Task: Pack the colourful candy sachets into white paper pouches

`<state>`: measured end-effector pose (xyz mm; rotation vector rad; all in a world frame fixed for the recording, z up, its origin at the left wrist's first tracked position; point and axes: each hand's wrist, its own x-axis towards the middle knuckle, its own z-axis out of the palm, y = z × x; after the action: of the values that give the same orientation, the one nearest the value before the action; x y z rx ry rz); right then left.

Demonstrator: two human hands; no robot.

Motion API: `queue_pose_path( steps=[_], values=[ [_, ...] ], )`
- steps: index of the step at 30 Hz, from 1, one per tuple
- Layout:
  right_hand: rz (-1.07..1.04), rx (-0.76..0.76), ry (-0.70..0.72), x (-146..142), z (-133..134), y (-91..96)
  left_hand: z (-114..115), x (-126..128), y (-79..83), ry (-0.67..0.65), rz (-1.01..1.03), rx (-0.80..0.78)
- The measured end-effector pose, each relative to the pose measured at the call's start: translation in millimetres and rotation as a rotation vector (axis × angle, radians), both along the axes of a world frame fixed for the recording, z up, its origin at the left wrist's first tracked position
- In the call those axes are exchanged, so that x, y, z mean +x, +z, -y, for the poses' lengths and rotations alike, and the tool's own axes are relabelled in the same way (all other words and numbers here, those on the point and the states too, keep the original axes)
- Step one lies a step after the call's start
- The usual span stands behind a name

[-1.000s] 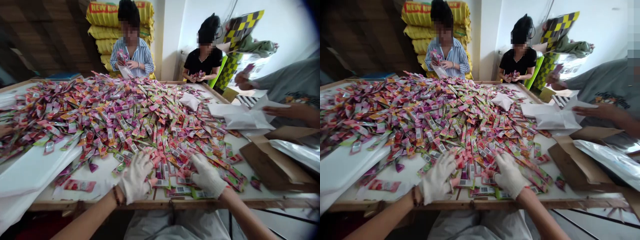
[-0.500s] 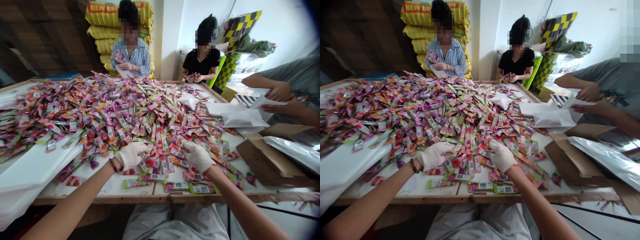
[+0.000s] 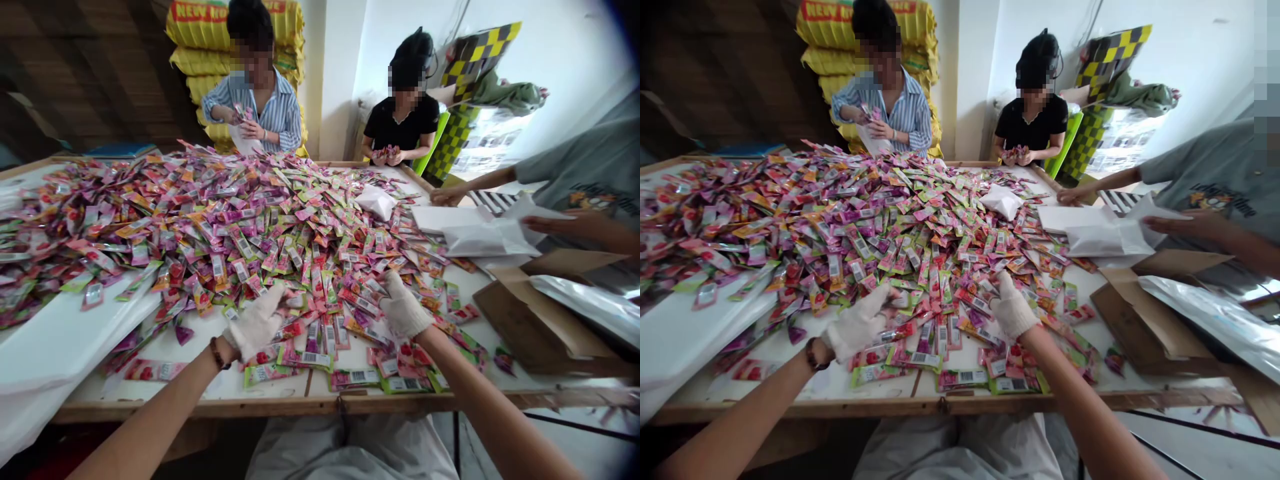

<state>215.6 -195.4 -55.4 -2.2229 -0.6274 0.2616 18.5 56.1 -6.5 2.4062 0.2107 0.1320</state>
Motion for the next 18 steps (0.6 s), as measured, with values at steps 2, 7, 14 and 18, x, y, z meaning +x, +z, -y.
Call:
queue_pose_path(
  steps=[2, 7, 14, 18],
  values=[
    [-0.013, -0.091, -0.025, 9, -14, 2.8, 17, 19, -5.4, 0.02, -0.067, 0.011],
    [0.038, -0.294, 0.001, 25, -36, -18.3, 16, 51, -46.0, 0.219, -0.34, 0.29],
    [-0.052, 0.062, -0.029, 14, -19, -28.5, -16, 24, -48.3, 0.127, 0.099, 0.022],
    [-0.092, 0.222, -0.121, 20, -4, -20.9, -15, 20, -18.5, 0.293, 0.273, -0.353]
  ],
)
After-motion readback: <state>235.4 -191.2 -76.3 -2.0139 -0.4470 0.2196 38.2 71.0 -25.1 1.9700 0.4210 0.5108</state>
